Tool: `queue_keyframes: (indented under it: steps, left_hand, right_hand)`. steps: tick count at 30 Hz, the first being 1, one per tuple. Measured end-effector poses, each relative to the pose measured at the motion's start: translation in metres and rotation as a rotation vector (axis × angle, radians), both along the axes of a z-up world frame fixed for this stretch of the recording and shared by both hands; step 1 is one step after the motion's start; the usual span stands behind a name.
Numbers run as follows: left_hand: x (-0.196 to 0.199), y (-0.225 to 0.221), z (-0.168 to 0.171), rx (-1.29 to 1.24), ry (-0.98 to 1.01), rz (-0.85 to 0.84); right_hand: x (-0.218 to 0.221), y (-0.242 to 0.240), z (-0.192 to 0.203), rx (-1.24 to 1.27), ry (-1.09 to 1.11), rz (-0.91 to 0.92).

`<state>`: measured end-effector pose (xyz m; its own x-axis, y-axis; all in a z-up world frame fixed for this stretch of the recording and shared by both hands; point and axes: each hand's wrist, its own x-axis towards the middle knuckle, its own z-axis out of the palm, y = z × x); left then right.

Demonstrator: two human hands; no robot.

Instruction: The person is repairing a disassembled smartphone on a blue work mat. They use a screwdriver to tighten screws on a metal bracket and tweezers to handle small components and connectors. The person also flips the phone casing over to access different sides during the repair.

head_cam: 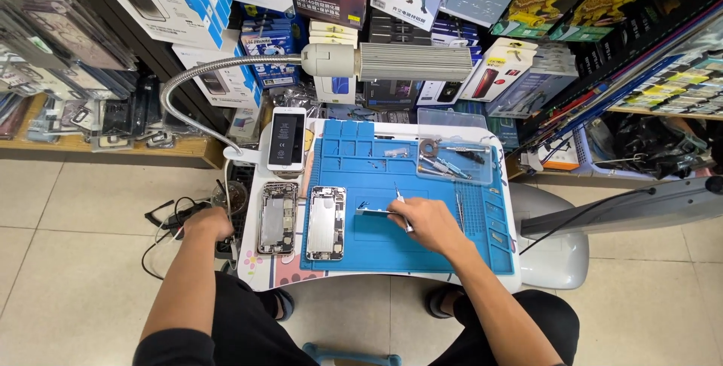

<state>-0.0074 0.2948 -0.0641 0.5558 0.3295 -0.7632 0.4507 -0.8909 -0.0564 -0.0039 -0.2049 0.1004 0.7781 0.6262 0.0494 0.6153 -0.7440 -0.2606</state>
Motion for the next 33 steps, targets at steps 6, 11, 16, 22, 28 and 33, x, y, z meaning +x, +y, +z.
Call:
queue_keyframes:
  steps: [6,11,16,22,28,33]
  left_hand:
    - [-0.054,-0.072,0.154,0.002,-0.509,0.226]
    - [-0.165,-0.159,0.176,0.354,-0.918,0.023]
    - [-0.235,-0.229,0.115,0.505,-1.351,-0.197]
    - [-0.267,-0.269,0.003,-0.311,-1.301,-0.245]
    - [-0.251,-0.282,0.044,-0.629,-0.724,-0.311]
    - [-0.233,-0.287,0.071,-0.676,-0.528,-0.103]
  right_hand:
    - [-0.003,-0.002,-0.005,0.003,-0.009,0.012]
    - [0.003,-0.018,-0.036,0.058,0.065,0.071]
    - [-0.002,-0.023,-0.034,0.089,0.027,0.080]
    - [-0.023,-0.022,-0.032,0.110,-0.024,0.146]
    - [-0.067,-0.011,-0.052,0.242,-0.202,0.066]
    - [-0.093,-0.015,-0.064,0.220,-0.255,-0.030]
